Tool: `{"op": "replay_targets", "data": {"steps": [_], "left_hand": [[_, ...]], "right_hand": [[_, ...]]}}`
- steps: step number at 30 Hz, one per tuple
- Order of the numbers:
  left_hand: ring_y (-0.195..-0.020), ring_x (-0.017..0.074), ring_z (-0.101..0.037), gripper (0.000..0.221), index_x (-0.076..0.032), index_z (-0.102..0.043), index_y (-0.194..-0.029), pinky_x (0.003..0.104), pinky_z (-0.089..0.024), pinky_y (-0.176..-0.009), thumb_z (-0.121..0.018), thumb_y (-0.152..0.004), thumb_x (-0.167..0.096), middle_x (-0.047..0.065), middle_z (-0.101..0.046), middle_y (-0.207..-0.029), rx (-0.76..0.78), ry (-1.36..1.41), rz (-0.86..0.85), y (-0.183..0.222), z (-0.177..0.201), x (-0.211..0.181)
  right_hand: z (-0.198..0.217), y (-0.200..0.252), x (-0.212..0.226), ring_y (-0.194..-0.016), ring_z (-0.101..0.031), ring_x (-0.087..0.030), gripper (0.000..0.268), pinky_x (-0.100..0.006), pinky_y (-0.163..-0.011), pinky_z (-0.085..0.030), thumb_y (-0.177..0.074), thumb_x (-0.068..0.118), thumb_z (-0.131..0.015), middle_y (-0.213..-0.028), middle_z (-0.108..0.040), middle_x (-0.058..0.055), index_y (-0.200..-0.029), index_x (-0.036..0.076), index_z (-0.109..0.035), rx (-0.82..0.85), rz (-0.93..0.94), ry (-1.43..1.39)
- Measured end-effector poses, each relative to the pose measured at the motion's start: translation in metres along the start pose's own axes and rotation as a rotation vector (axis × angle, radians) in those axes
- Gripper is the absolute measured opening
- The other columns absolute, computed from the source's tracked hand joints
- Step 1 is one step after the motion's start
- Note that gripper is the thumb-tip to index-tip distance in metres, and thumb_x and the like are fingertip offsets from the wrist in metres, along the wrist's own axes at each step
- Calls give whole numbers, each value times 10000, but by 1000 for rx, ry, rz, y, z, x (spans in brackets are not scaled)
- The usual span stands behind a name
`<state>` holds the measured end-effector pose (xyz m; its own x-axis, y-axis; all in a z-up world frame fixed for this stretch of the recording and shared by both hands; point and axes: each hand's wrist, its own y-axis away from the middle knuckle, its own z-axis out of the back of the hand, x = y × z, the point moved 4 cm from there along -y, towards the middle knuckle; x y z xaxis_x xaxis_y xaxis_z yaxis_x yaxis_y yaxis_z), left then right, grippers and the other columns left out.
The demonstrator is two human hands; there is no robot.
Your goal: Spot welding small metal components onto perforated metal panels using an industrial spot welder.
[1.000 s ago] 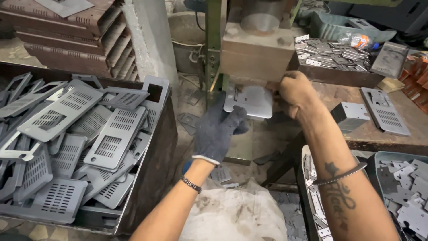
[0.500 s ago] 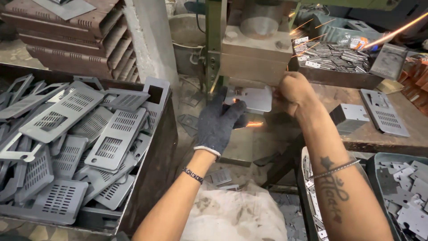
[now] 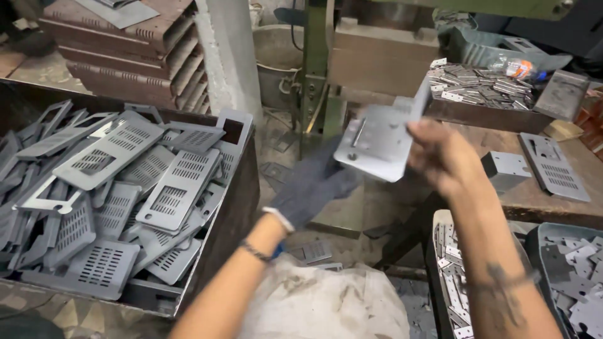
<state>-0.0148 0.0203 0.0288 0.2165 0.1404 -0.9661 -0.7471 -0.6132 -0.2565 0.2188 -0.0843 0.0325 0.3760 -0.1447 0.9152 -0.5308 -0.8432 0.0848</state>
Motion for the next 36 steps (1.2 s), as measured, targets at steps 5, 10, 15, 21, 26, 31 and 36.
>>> {"op": "replay_targets", "data": {"steps": [5,10,15,21,26,31,36], "left_hand": [[-1077,265,-738,527,-74,-681,-1311,377,-555,-929,-663,-908,-413,171,-762,-1171,53,-691,-15,9,101,29],[-1179,383,-640,631,-97,-621,-1402,466,-494,-1009,-599,-907,-487,225,-676,-1272,-332,-1010,181,25,222,55],[-1346,462,-467,843,-122,-469,-1496,573,-433,-1064,-664,-846,-623,275,-484,-1457,-390,-1347,512,62,261,93],[-1386,489,-426,847,-138,-475,-1459,605,-452,-1036,-640,-850,-702,262,-438,-1509,-410,-1391,624,75,255,95],[-1328,443,-547,860,-164,-546,-1419,584,-501,-1039,-696,-777,-716,249,-535,-1452,-365,-1346,732,68,264,95],[-1247,425,-597,1119,-76,-498,-1460,530,-524,-1003,-848,-621,-728,256,-598,-1348,-427,-1454,680,60,263,94],[-1170,410,-596,1071,-129,-496,-1383,560,-504,-918,-916,-529,-621,190,-593,-1283,-616,-1602,539,66,244,84]], "right_hand": [[11,45,-40,-1072,-698,-211,240,-358,-873,-577,-939,110,-618,-1160,-706,-93,-1167,35,-611,4,-9,-75],[-32,65,-28,-913,-658,-215,266,-330,-711,-540,-892,141,-612,-1114,-688,-91,-1149,72,-612,154,72,-310],[-5,41,-60,-819,-615,-181,252,-276,-633,-477,-961,235,-672,-1046,-687,-89,-1147,69,-635,21,6,-349],[-12,47,-59,-859,-616,-135,256,-259,-639,-465,-963,191,-707,-1074,-682,-44,-1181,79,-635,13,68,-326],[-18,62,-44,-916,-620,-121,296,-261,-678,-486,-965,184,-708,-1127,-687,-28,-1218,62,-616,79,187,-290],[22,90,-62,-837,-610,-143,341,-269,-662,-496,-944,194,-704,-1082,-668,-45,-1246,71,-605,-53,142,-222],[129,114,-93,-833,-607,-142,307,-260,-669,-502,-971,159,-707,-1067,-649,-50,-1242,70,-593,-230,156,-243]]}}
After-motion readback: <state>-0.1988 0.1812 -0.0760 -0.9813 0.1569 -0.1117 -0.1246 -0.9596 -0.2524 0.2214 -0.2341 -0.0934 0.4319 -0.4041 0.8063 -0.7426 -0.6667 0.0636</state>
